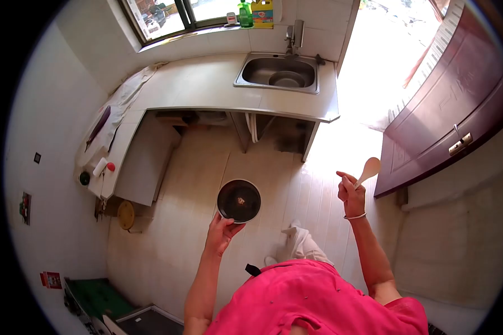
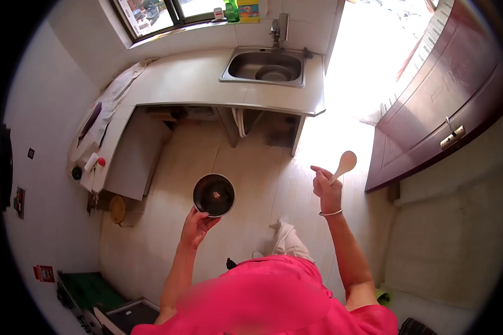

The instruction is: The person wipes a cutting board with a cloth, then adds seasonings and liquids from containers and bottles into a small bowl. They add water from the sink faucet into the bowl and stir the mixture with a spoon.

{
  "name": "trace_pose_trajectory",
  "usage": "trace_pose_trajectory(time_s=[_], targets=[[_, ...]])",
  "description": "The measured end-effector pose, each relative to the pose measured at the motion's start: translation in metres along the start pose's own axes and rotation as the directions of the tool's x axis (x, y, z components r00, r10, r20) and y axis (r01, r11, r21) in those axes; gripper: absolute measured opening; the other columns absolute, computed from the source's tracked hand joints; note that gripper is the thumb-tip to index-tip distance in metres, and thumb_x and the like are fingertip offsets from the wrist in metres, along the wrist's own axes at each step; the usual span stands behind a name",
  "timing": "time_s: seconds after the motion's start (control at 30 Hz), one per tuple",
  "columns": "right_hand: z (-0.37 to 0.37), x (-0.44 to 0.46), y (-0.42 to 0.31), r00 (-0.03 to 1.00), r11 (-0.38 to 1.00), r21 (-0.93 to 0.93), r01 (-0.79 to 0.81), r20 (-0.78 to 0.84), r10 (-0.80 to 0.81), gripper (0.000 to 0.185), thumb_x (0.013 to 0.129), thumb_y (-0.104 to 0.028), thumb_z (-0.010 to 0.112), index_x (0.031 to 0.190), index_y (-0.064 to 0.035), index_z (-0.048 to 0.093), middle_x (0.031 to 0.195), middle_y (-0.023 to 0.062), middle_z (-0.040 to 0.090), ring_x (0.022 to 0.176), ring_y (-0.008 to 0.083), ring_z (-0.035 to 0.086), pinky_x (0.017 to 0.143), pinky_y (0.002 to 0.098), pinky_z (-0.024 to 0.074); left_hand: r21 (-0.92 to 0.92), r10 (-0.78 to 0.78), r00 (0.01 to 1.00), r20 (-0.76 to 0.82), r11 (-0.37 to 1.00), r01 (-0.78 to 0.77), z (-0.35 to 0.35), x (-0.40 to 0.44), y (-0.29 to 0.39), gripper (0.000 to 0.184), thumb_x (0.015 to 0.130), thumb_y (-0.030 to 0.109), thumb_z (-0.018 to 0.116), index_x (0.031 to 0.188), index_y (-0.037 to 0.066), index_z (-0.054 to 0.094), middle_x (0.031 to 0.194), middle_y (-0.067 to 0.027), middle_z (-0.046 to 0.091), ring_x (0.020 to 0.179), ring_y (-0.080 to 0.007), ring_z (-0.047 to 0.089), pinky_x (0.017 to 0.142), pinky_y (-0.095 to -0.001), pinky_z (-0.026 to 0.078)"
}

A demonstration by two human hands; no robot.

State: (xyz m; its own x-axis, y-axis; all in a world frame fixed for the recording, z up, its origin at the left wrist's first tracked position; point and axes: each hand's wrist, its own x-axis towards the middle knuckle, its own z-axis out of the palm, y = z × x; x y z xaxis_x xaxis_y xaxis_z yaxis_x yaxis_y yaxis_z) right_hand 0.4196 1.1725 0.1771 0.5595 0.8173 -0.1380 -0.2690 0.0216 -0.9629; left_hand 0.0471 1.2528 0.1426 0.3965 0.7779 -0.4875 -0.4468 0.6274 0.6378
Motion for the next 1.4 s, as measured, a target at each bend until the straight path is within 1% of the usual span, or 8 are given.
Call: trace_pose_trajectory(time_s=[0.17, 0.33, 0.5, 0.63, 0.7, 0.87, 1.23, 1.4], targets=[[-0.011, 0.109, 0.008, 0.998, 0.994, -0.111, 0.007, -0.061, -0.013, 0.029, 0.098, -0.020, 0.050, 0.109, 0.0039, 0.063, 0.057, -0.0055, 0.042, 0.046, 0.0018, 0.031, 0.042, 0.0184, 0.0227, 0.004, -0.045, 0.998, 0.036, 0.999, 0.045, 0.035, 0.111, 0.023, 0.050, 0.081, -0.007, 0.047, 0.129, 0.006, 0.041, 0.118, -0.0143, 0.057, 0.101, -0.0310, 0.064, 0.091, -0.0434, 0.054], [-0.019, 0.252, 0.004, 0.999, 0.994, -0.113, 0.006, -0.048, -0.011, 0.029, 0.099, -0.020, 0.047, 0.106, 0.0023, 0.064, 0.064, -0.0013, 0.053, 0.047, 0.0016, 0.035, 0.041, 0.0179, 0.0273, 0.044, -0.031, 0.999, 0.045, 0.999, 0.029, 0.093, 0.201, 0.046, 0.045, 0.081, -0.005, 0.047, 0.125, 0.003, 0.044, 0.116, -0.0155, 0.058, 0.101, -0.0312, 0.064, 0.091, -0.0433, 0.054], [-0.005, 0.408, 0.001, 0.998, 0.995, -0.078, -0.062, -0.017, 0.061, 0.029, 0.098, -0.023, 0.050, 0.107, 0.0009, 0.064, 0.069, -0.0025, 0.052, 0.048, 0.0009, 0.036, 0.042, 0.0178, 0.0289, 0.037, -0.059, 0.996, 0.064, 0.998, 0.057, 0.150, 0.304, 0.072, 0.045, 0.082, -0.005, 0.048, 0.126, 0.003, 0.044, 0.116, -0.0159, 0.058, 0.101, -0.0313, 0.064, 0.091, -0.0431, 0.054], [0.021, 0.510, 0.010, 0.986, 0.907, -0.421, 0.022, -0.139, -0.088, 0.025, 0.092, -0.026, 0.061, 0.099, -0.0049, 0.072, 0.059, -0.0048, 0.048, 0.048, 0.0028, 0.040, 0.042, 0.0214, 0.0304, 0.049, -0.098, 0.988, 0.116, 0.994, 0.093, 0.172, 0.392, 0.089, 0.047, 0.082, -0.006, 0.049, 0.127, 0.003, 0.043, 0.115, -0.0150, 0.058, 0.099, -0.0299, 0.064, 0.089, -0.0421, 0.055], [0.033, 0.552, 0.010, 0.983, 0.929, -0.367, -0.038, -0.183, -0.032, 0.024, 0.089, -0.026, 0.064, 0.097, -0.0056, 0.073, 0.057, -0.0048, 0.048, 0.048, 0.0036, 0.042, 0.043, 0.0228, 0.0313, 0.062, -0.116, 0.983, 0.142, 0.992, 0.109, 0.180, 0.436, 0.096, 0.051, 0.081, -0.007, 0.050, 0.129, 0.005, 0.041, 0.113, -0.0137, 0.058, 0.097, -0.0284, 0.065, 0.085, -0.0408, 0.058], [0.053, 0.636, 0.020, 0.972, 0.798, -0.602, -0.020, -0.199, -0.126, 0.026, 0.086, -0.028, 0.066, 0.095, -0.0055, 0.074, 0.058, 0.0026, 0.061, 0.056, 0.0099, 0.054, 0.056, 0.0277, 0.0427, 0.093, -0.182, 0.959, 0.219, 0.982, 0.166, 0.205, 0.524, 0.118, 0.052, 0.082, -0.007, 0.049, 0.132, 0.005, 0.038, 0.116, -0.0162, 0.058, 0.094, -0.0315, 0.066, 0.085, -0.0411, 0.057], [0.070, 0.812, 0.060, 0.981, 0.711, -0.703, 0.019, -0.125, -0.150, 0.021, 0.084, -0.029, 0.064, 0.089, -0.0124, 0.076, 0.069, 0.0030, 0.071, 0.069, 0.0148, 0.067, 0.069, 0.0308, 0.0504, 0.083, -0.224, 0.955, 0.194, 0.974, 0.212, 0.252, 0.661, 0.127, 0.062, 0.081, -0.008, 0.050, 0.139, 0.005, 0.032, 0.115, -0.0157, 0.057, 0.093, -0.0295, 0.066, 0.081, -0.0400, 0.059], [0.072, 0.878, 0.086, 0.975, 0.554, -0.830, 0.062, -0.067, -0.211, 0.022, 0.083, -0.028, 0.063, 0.090, -0.0121, 0.075, 0.077, 0.0126, 0.070, 0.077, 0.0276, 0.068, 0.075, 0.0375, 0.0517, 0.056, -0.204, 0.966, 0.160, 0.979, 0.198, 0.271, 0.714, 0.109, 0.060, 0.081, -0.008, 0.050, 0.137, 0.007, 0.036, 0.113, -0.0148, 0.057, 0.091, -0.0264, 0.065, 0.079, -0.0382, 0.059]])
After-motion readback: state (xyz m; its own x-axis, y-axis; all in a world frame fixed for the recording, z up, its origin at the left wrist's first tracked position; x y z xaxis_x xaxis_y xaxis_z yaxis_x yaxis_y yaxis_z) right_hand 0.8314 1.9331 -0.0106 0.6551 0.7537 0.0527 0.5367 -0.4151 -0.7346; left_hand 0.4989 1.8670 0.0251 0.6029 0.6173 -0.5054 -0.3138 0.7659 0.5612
